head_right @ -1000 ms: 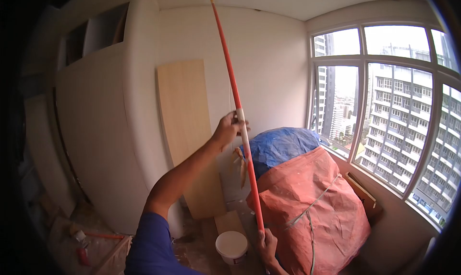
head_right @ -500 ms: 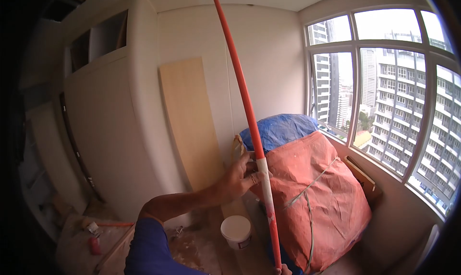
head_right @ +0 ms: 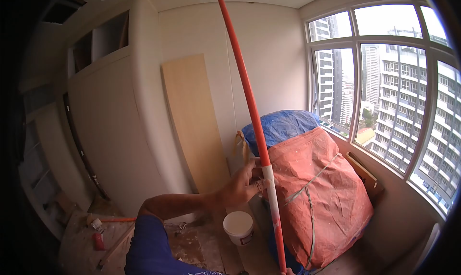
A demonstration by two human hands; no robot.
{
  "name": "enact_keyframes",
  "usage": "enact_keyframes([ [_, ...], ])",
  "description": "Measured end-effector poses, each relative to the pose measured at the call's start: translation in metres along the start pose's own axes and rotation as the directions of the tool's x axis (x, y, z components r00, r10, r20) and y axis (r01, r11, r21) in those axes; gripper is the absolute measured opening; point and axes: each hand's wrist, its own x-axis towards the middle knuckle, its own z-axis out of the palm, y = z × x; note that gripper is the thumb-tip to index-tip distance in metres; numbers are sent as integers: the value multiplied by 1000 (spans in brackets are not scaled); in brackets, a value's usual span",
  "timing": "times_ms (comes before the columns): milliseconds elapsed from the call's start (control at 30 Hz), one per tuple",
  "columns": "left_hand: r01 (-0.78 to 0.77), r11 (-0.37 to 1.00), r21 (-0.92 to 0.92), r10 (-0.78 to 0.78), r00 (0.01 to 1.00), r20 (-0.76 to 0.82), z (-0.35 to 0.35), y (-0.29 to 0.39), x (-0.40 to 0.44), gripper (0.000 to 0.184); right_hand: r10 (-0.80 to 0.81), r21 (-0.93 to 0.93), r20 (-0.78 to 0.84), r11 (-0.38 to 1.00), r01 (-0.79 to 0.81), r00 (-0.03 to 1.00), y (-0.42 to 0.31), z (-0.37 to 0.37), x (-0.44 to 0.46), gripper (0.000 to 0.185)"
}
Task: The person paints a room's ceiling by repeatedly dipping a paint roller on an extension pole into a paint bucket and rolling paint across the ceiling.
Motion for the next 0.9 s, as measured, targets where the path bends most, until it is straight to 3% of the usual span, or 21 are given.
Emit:
enact_keyframes([
  [133,-29,993,113,38,996,-84,-27,-22,24,44,-44,13,-88,999,46,995,29,33,41,32],
  [267,-20,999,-26,15,985,-172,-69,-47,66,45,-3,131,33,991,-1,999,9,54,108,35],
  [433,7,999,31,2,959,-283,-132,-58,123,42,-59,150,21,987,56,998,10,103,188,43],
  [567,95,995,-38,-102,948,-301,-199,-72,165,39,-50,171,50,985,40,998,-22,139,253,44],
  [600,58,997,-40,-68,947,-315,-213,-76,174,36,-54,169,51,985,44,997,-29,149,268,44],
  [667,95,993,-76,-115,930,-348,-240,-77,190,43,-44,141,67,989,34,997,-50,164,297,43],
  [800,97,989,-112,-132,918,-373,-290,-83,222,49,13,289,154,956,-58,988,-79,194,343,37],
  [900,74,990,-117,-114,915,-387,-332,-91,251,47,-79,308,154,951,28,985,-95,211,377,36],
])
